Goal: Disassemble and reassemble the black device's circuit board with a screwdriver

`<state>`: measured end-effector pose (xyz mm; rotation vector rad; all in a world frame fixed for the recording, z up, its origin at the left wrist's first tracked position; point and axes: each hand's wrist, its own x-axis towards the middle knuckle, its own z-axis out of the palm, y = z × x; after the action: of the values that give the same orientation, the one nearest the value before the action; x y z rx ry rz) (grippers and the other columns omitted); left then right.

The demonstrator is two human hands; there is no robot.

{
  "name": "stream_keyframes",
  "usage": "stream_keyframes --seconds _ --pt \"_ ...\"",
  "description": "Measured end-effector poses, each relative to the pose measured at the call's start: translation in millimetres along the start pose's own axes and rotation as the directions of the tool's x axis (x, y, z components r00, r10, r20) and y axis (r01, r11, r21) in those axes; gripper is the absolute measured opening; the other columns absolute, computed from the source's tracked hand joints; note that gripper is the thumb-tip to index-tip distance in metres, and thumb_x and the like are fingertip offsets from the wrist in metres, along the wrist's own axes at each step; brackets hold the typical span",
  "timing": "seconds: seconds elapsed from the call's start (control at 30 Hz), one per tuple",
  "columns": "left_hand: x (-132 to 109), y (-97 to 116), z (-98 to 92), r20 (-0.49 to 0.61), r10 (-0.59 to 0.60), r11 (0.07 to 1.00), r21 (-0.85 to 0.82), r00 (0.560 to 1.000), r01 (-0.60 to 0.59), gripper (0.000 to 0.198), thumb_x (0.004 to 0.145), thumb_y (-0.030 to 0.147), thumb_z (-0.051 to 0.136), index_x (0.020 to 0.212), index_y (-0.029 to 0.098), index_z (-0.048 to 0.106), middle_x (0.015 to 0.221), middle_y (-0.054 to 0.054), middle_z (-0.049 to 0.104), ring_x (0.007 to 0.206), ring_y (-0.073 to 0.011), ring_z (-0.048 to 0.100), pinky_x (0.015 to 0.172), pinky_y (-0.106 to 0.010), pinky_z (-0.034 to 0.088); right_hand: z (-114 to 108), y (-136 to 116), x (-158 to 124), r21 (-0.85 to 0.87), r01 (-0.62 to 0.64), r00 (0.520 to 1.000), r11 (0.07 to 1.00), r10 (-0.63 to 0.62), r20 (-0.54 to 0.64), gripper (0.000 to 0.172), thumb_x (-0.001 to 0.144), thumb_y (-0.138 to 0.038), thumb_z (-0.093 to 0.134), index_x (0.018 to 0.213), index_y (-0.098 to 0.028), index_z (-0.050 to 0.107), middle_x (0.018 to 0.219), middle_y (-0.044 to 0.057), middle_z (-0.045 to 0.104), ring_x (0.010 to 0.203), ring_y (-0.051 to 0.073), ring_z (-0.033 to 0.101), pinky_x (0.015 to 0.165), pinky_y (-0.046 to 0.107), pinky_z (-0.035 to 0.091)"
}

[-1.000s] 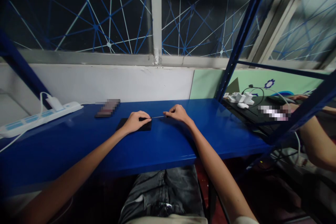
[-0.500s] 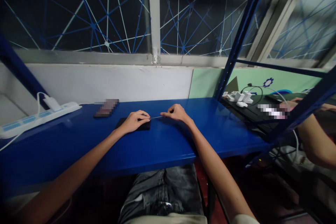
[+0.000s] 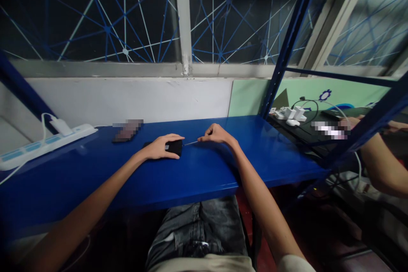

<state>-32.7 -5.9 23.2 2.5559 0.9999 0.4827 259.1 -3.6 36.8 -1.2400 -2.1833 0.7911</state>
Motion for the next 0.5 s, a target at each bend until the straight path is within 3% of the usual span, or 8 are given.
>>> stream_keyframes --seconds 0.2,0.5 --pt "0.4 -2.7 1.9 -0.001 0.0 1.0 0.031 1.0 0.0 0.065 0.072 0.052 0.073 0.13 0.029 0.058 0.136 -0.011 0.054 0.125 -0.033 0.049 0.102 -0.047 0.037 3.2 -0.3 -0.3 0.006 -0.023 0.995 1.0 0.022 0.093 0.045 0.07 -0.055 0.068 0.053 -0.013 0.062 0.045 -0.003 0.044 0.044 0.006 0.032 0.044 0.024 0.022" --pt "0.8 -2.1 1.7 -0.011 -0.017 0.999 0.045 1.0 0.018 0.063 0.073 0.051 0.071 0.13 0.027 0.057 0.137 -0.011 0.054 0.125 -0.033 0.048 0.103 -0.048 0.037 7.4 -0.1 1.9 -0.002 -0.01 0.996 1.0 0.01 0.094 0.045 0.072 -0.055 0.067 0.055 -0.013 0.064 0.045 -0.003 0.046 0.044 0.006 0.033 0.045 0.024 0.022"
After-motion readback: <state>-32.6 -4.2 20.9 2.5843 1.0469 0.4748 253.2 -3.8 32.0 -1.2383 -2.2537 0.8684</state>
